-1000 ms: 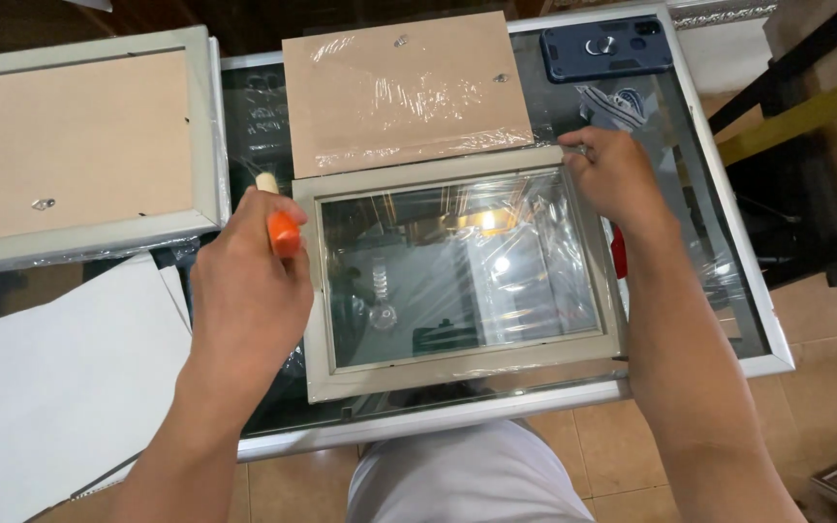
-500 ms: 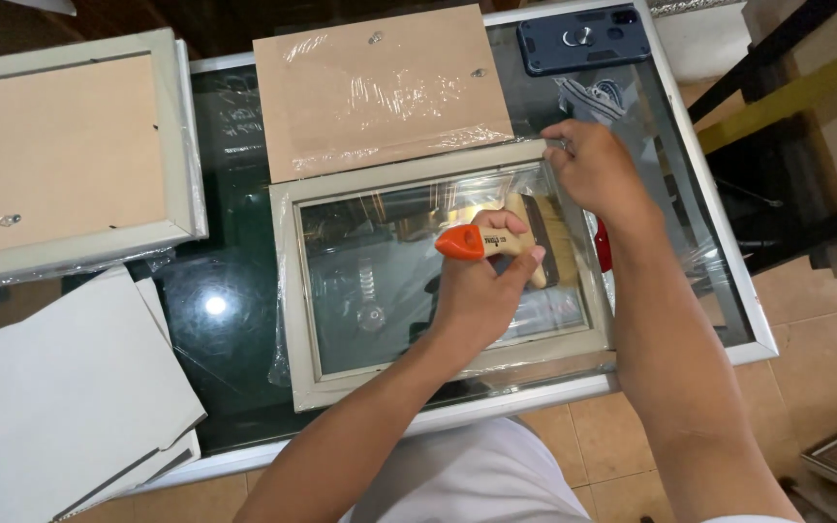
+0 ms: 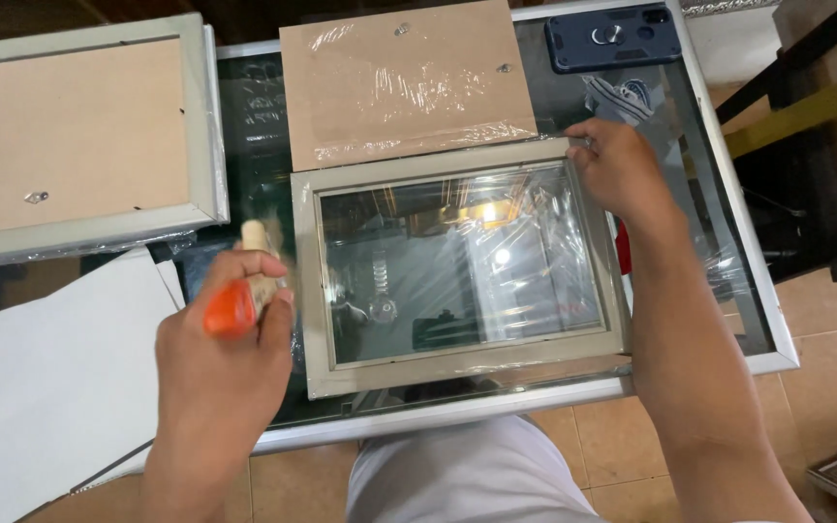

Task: Remove backing and protective film from a picture frame and brush the glass clean.

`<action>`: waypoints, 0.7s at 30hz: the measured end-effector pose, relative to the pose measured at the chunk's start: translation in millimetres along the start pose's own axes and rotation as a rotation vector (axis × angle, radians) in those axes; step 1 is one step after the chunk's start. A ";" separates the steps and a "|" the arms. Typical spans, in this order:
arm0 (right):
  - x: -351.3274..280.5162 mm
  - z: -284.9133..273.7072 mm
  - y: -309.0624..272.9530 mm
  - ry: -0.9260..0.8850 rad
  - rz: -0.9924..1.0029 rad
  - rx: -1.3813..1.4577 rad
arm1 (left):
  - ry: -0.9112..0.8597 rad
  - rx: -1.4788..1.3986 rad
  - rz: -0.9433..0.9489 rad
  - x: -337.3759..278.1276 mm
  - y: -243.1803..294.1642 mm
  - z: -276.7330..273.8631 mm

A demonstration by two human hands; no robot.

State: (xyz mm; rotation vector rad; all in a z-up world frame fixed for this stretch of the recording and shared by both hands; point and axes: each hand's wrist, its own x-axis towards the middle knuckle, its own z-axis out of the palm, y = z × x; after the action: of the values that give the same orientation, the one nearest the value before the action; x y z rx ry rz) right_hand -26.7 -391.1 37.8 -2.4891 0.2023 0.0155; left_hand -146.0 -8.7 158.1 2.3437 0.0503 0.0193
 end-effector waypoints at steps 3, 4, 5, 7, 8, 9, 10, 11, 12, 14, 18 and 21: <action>-5.0 -1.2 -13.7 0.010 0.047 -0.022 | 0.055 -0.271 0.109 -10.6 4.2 15.8; -5.6 -2.1 -15.1 0.017 0.058 -0.028 | -0.044 -0.490 0.059 -10.7 3.8 27.6; -5.5 -1.6 -14.7 0.021 0.062 -0.031 | -0.049 -0.494 0.062 -9.4 3.8 52.4; -5.6 -0.7 -12.4 0.017 0.056 -0.028 | -0.364 -0.881 -0.003 -7.5 4.9 103.0; -4.8 -1.3 -11.8 0.019 0.064 -0.030 | -0.373 -0.882 -0.003 -7.5 9.3 124.3; -4.3 -1.1 -11.0 0.018 0.060 -0.020 | -0.413 -1.026 -0.036 -8.6 13.4 145.8; -3.8 -1.0 -10.3 0.016 0.055 -0.010 | -0.453 -1.169 -0.071 -9.9 17.7 167.1; -3.0 -1.1 -9.0 0.020 0.058 -0.011 | -0.456 -1.170 -0.068 -9.9 23.0 174.1; -2.3 -1.3 -7.8 0.028 0.039 -0.025 | -0.466 -1.068 -0.009 -9.9 28.3 180.8; -3.4 0.1 -7.0 0.029 0.023 -0.037 | -0.475 -0.961 0.043 -12.0 33.2 190.5; -2.6 -0.9 -8.3 0.044 -0.008 -0.028 | -0.442 -0.783 0.081 -12.5 33.9 181.8; -6.1 -0.8 -9.3 0.037 -0.010 -0.011 | -0.501 -0.661 -0.048 -11.3 29.7 144.5</action>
State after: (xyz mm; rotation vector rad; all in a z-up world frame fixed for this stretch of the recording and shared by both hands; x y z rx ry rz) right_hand -31.3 -383.4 44.4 -2.5032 0.2057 -0.0332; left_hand -152.2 -133.2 78.4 1.6308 -0.1296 -0.4985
